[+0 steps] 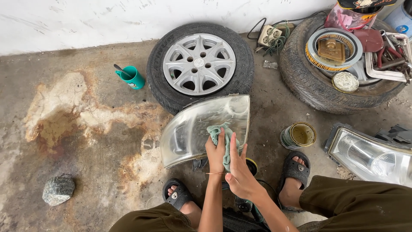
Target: The person applies a substance to a car headlight by hand, rubs it in, and wipes the surface with a cloth. They then use a handheld electric polisher to buff the headlight lens.
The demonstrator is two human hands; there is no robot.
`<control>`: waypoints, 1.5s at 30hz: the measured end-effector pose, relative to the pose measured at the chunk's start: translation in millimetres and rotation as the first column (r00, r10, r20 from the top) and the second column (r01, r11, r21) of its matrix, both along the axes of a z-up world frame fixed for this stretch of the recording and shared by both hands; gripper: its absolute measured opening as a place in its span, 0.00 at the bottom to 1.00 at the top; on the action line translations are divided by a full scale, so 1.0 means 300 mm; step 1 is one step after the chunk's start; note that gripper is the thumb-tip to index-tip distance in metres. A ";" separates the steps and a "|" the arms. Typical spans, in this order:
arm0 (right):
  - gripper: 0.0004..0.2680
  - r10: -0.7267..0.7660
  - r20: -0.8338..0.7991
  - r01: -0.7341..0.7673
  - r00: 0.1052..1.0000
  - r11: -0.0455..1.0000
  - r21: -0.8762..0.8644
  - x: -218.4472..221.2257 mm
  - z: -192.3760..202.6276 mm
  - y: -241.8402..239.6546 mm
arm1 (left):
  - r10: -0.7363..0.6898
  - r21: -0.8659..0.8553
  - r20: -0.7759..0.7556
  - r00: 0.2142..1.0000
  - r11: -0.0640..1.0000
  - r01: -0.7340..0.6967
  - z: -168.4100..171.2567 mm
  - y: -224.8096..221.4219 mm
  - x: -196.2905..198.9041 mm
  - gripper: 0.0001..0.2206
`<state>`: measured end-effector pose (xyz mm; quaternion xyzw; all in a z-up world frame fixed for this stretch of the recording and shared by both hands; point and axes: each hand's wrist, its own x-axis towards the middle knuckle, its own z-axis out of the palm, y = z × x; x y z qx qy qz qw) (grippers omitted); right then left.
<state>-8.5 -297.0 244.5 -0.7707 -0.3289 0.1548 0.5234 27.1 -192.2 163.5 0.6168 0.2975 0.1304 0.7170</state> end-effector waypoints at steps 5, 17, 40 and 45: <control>0.42 -0.002 -0.010 0.003 1.000 1.000 0.021 -0.020 0.011 -0.007 | -0.102 0.119 -0.022 0.995 0.987 0.104 0.018 0.049 -0.008 0.16; 0.41 -0.120 -0.197 0.128 0.973 0.991 0.027 -0.040 -0.005 -0.042 | -0.117 0.323 -0.171 0.978 0.931 0.168 0.098 0.007 -0.027 0.14; 0.32 0.036 -0.688 0.336 0.725 0.854 0.398 -0.096 -0.231 0.031 | 0.197 -0.717 0.023 0.980 0.687 -0.121 -0.047 0.108 -0.059 0.22; 0.29 -0.150 -0.439 0.287 0.886 0.921 0.263 -0.082 -0.169 0.041 | 0.296 -0.851 0.117 0.948 0.522 -0.058 -0.112 0.130 -0.072 0.25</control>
